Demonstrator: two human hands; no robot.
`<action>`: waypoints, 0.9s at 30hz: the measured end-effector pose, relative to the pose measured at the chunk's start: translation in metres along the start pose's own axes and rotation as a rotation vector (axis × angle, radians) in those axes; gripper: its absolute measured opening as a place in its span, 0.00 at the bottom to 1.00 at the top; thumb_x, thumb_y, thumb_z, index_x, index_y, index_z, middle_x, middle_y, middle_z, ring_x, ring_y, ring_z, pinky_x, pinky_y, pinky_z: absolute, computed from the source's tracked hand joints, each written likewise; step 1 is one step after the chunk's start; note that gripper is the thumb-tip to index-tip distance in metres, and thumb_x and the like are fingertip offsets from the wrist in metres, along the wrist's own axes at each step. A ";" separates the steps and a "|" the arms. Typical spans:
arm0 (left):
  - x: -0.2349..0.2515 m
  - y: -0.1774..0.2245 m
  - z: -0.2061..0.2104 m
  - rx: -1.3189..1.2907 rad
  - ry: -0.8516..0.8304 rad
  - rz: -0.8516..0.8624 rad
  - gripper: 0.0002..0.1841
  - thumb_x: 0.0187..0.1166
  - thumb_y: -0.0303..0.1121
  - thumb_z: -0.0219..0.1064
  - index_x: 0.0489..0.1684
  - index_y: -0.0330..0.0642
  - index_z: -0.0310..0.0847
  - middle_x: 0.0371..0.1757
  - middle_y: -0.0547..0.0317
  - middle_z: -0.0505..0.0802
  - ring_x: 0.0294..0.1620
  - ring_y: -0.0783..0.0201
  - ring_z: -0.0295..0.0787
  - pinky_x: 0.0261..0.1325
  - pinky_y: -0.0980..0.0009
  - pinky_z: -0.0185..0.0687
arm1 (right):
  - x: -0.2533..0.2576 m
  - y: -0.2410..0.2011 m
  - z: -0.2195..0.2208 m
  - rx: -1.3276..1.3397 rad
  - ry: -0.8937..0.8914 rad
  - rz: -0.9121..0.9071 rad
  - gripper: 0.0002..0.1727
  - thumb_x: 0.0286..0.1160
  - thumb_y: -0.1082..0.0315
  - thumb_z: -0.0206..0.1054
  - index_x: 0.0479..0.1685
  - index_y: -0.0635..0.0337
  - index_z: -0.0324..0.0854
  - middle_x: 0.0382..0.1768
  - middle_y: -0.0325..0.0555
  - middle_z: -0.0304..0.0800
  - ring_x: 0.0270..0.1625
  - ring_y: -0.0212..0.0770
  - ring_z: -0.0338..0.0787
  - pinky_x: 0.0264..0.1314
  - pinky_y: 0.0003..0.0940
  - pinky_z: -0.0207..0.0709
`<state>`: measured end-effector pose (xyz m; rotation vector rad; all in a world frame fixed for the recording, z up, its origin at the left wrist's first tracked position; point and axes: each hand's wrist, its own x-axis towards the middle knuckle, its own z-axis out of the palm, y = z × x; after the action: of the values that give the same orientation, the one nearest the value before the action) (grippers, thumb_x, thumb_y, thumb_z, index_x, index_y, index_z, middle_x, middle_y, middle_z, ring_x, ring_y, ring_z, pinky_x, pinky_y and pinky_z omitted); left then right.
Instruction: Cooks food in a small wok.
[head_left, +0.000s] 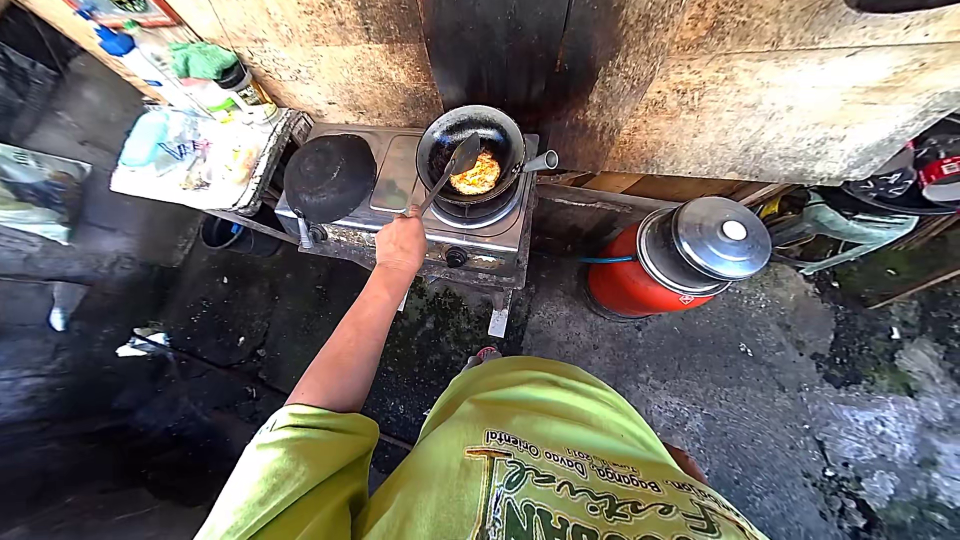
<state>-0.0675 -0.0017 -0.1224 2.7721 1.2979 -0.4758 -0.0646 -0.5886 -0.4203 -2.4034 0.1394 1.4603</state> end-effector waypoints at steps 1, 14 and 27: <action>0.001 0.001 0.002 0.005 -0.006 -0.002 0.25 0.90 0.32 0.54 0.87 0.44 0.67 0.65 0.33 0.89 0.62 0.33 0.90 0.58 0.37 0.83 | 0.002 0.001 0.000 0.000 -0.001 0.003 0.21 0.90 0.58 0.63 0.70 0.64 0.84 0.65 0.64 0.90 0.72 0.61 0.87 0.79 0.62 0.72; 0.009 0.008 -0.006 0.068 -0.005 0.048 0.28 0.82 0.23 0.59 0.84 0.38 0.68 0.65 0.30 0.88 0.61 0.31 0.89 0.56 0.35 0.84 | 0.009 0.015 -0.001 0.078 0.048 -0.191 0.24 0.90 0.57 0.62 0.67 0.70 0.84 0.55 0.67 0.92 0.59 0.63 0.91 0.67 0.62 0.78; 0.022 -0.004 -0.030 0.093 0.003 -0.083 0.20 0.83 0.26 0.60 0.72 0.28 0.77 0.74 0.28 0.80 0.65 0.30 0.87 0.58 0.35 0.84 | 0.006 0.004 0.003 -0.023 -0.016 -0.004 0.22 0.89 0.57 0.64 0.71 0.64 0.84 0.67 0.63 0.89 0.74 0.61 0.85 0.81 0.62 0.71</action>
<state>-0.0492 0.0223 -0.1006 2.8020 1.4318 -0.5509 -0.0652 -0.5912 -0.4274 -2.4089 0.1150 1.4868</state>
